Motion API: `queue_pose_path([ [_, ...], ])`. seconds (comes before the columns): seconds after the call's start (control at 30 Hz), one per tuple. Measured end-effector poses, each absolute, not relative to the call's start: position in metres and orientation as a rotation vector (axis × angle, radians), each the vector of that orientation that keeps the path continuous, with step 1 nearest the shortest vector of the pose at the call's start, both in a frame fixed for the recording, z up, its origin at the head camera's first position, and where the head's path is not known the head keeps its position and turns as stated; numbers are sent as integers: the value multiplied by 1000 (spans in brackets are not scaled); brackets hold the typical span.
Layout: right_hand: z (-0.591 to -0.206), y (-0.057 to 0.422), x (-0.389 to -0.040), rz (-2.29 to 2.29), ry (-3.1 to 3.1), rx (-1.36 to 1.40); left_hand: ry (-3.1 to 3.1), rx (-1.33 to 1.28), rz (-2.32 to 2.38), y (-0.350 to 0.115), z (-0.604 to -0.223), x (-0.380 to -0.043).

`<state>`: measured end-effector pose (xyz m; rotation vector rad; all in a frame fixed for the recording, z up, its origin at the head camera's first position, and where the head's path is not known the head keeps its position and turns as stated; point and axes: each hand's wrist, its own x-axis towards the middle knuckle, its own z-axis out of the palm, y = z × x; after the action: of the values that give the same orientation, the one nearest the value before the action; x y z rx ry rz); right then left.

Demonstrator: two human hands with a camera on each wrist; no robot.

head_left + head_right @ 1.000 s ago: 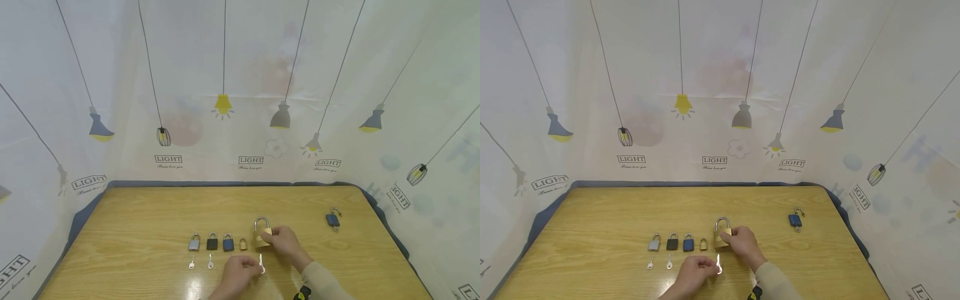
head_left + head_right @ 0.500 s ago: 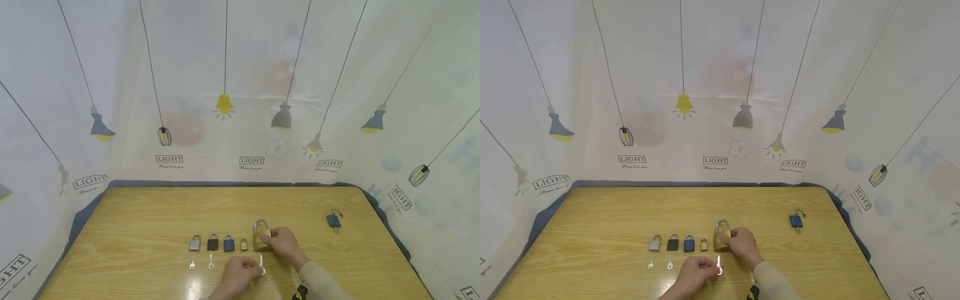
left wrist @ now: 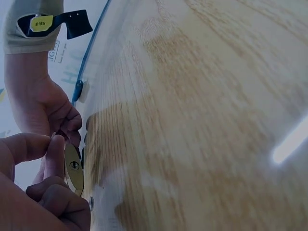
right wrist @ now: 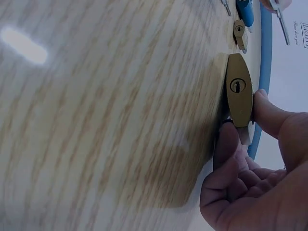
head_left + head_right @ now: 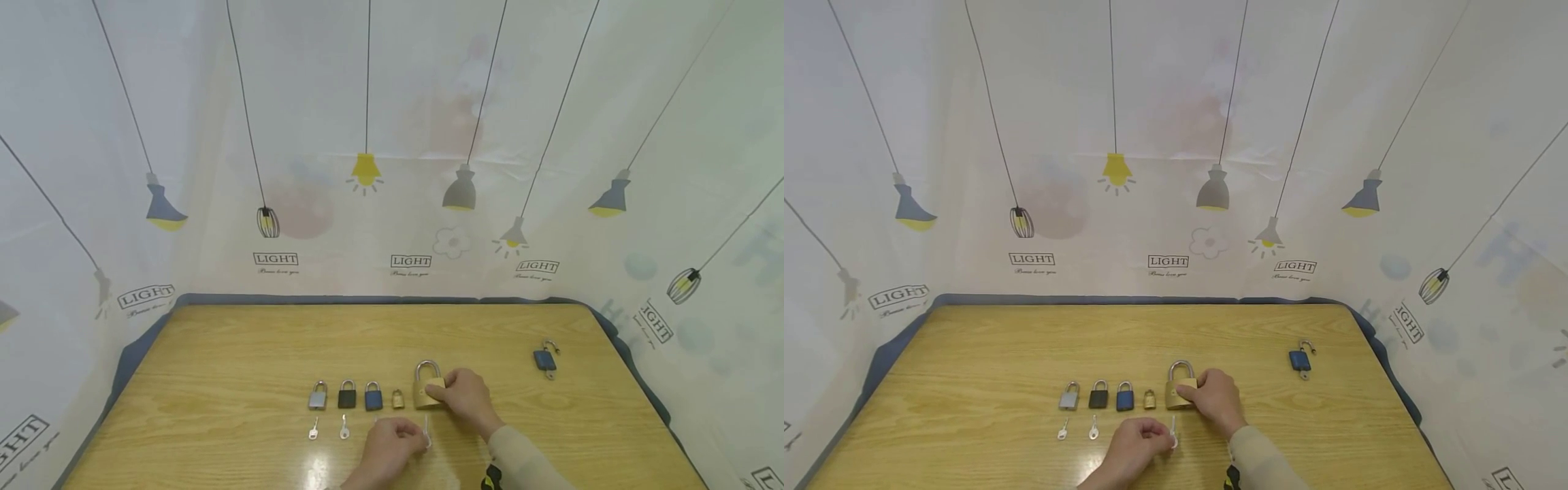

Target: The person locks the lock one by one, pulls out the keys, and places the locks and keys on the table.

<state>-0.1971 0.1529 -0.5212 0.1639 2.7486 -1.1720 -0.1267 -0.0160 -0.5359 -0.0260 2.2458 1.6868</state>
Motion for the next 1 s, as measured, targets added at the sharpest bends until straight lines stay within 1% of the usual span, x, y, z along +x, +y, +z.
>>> queue_pose_path([
  [0.47,-523,155,-198,-1097,2836,143,2302,28,1697,-15,-532,-125],
  [0.8,-526,155,-198,-1075,2837,154,2417,74,1540,-12,-533,-126],
  [1.0,-526,154,-198,-1068,2843,140,2540,50,1446,-6,-532,-129],
])
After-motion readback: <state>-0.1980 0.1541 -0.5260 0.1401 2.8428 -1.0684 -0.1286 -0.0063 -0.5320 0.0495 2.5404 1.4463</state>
